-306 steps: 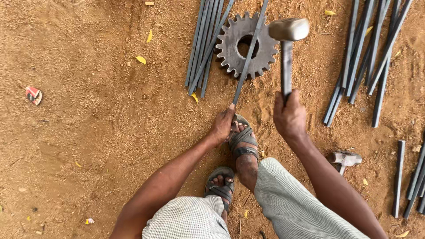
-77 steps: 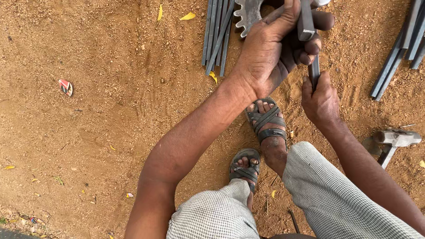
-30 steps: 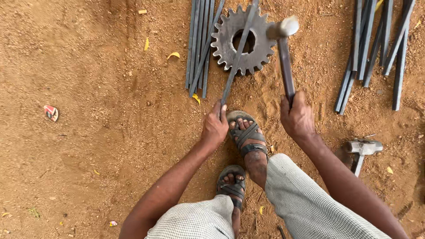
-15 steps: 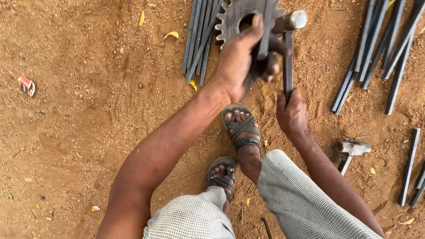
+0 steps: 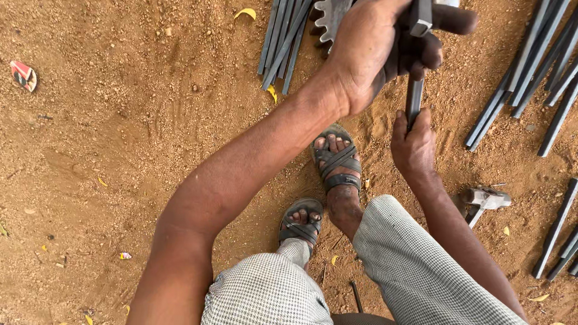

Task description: The person uses a gear and a hammer to straighten metal rods by hand on the ground.

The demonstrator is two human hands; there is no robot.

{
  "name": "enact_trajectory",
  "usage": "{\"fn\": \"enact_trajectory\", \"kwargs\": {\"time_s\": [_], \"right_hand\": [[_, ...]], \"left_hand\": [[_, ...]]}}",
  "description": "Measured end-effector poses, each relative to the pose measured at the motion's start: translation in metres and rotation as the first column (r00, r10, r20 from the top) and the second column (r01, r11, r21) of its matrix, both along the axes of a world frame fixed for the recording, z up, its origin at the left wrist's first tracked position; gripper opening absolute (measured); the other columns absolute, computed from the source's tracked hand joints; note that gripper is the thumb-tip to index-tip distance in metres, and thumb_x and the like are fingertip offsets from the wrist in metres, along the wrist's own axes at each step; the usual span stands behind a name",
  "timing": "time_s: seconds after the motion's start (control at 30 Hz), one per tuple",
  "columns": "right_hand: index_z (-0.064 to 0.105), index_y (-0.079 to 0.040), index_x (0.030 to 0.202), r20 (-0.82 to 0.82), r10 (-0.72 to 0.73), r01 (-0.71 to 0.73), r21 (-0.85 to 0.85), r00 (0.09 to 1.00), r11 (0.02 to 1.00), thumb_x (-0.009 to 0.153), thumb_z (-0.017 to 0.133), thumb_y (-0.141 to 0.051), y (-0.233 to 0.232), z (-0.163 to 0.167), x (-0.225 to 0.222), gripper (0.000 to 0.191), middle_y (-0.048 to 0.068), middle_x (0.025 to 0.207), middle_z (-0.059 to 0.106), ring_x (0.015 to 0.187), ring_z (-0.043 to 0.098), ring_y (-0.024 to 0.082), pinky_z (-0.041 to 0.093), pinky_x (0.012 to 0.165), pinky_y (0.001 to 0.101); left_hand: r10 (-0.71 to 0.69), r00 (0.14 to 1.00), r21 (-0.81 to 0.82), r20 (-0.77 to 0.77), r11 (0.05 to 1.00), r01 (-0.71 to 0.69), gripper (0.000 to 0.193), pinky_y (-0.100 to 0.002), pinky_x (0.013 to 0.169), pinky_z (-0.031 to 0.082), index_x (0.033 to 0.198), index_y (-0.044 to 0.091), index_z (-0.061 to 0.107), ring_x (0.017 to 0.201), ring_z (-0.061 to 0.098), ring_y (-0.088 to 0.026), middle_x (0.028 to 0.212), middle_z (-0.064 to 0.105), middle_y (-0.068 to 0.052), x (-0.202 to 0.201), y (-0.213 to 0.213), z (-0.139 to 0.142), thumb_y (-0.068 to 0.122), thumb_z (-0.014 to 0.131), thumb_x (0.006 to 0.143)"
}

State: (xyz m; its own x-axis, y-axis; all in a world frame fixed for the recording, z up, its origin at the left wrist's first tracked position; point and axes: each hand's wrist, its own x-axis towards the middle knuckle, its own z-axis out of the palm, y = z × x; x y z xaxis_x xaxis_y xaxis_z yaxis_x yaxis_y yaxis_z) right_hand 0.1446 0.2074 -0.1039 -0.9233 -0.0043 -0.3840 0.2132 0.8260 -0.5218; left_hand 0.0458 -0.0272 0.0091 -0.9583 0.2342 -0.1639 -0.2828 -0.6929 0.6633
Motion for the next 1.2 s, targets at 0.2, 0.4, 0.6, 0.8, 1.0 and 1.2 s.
{"fn": "enact_trajectory", "kwargs": {"time_s": [0.2,0.4,0.6,0.8,1.0,1.2], "right_hand": [[0.045,-0.002,0.11,-0.059,0.014,-0.017,-0.054,0.998,0.998,0.118,0.051,-0.023,-0.004,0.0,0.003,0.023,0.01,0.072,0.063,0.049,0.062,0.017,0.054,0.035,0.0334],[0.045,-0.003,0.109,-0.065,0.005,-0.009,-0.066,0.998,0.998,0.117,0.05,-0.021,-0.005,0.005,0.001,0.021,0.01,0.073,0.063,0.048,0.062,0.015,0.055,0.032,0.032],[0.045,-0.006,0.104,-0.017,-0.027,0.025,-0.094,0.999,0.995,0.114,0.053,-0.021,-0.006,0.018,-0.002,0.02,0.005,0.069,0.055,0.043,0.051,0.011,0.049,0.028,0.03],[0.051,-0.008,0.097,0.04,-0.04,0.043,-0.077,0.998,0.996,0.115,0.057,-0.029,-0.008,0.046,-0.003,0.028,0.003,0.066,0.054,0.043,0.048,0.011,0.046,0.03,0.0307],[0.048,-0.006,0.105,-0.392,-0.018,-0.136,-0.362,0.92,0.922,0.12,0.051,-0.027,0.0,0.081,0.0,0.026,0.001,0.071,0.058,0.052,0.057,0.007,0.052,0.037,0.0226],[0.053,-0.009,0.096,-0.769,-0.1,-0.422,-0.449,0.632,0.787,0.114,0.049,-0.021,-0.008,0.038,-0.04,0.021,0.004,0.06,0.052,0.042,0.044,0.012,0.035,0.03,0.0299]], "left_hand": [[0.012,0.999,-0.033,0.046,0.999,-0.01,0.052,-0.03,0.058,0.065,0.129,-0.007,0.059,0.069,0.076,-0.017,0.096,0.08,-0.02,0.0,-0.007,0.005,0.037,0.036,0.114],[-0.036,0.951,-0.345,0.308,0.927,0.147,0.043,-0.029,0.036,0.06,0.111,-0.006,0.063,0.048,0.071,-0.017,0.075,0.076,-0.016,0.017,-0.011,-0.022,0.035,0.052,0.103],[-0.101,0.991,-0.948,0.083,0.298,0.11,0.03,-0.026,0.029,0.044,0.119,-0.003,0.059,0.044,0.05,-0.008,0.074,0.059,-0.002,0.093,-0.004,-0.105,0.022,0.043,0.111],[-0.043,0.898,-0.778,0.439,0.482,0.403,0.044,-0.028,0.03,0.039,0.113,0.006,0.055,0.042,0.045,-0.01,0.066,0.056,-0.001,0.156,0.0,-0.128,0.041,0.028,0.11],[-0.088,0.824,-0.482,0.56,0.774,0.41,0.067,-0.029,0.038,0.05,0.091,0.008,0.064,0.049,0.053,-0.01,0.067,0.058,0.001,0.156,-0.007,-0.124,0.066,0.033,0.103],[-0.145,0.833,-0.492,0.534,0.748,0.446,0.078,-0.032,0.052,0.053,0.103,0.011,0.07,0.061,0.057,-0.012,0.071,0.056,0.001,0.156,-0.014,-0.118,0.075,0.027,0.098]]}}
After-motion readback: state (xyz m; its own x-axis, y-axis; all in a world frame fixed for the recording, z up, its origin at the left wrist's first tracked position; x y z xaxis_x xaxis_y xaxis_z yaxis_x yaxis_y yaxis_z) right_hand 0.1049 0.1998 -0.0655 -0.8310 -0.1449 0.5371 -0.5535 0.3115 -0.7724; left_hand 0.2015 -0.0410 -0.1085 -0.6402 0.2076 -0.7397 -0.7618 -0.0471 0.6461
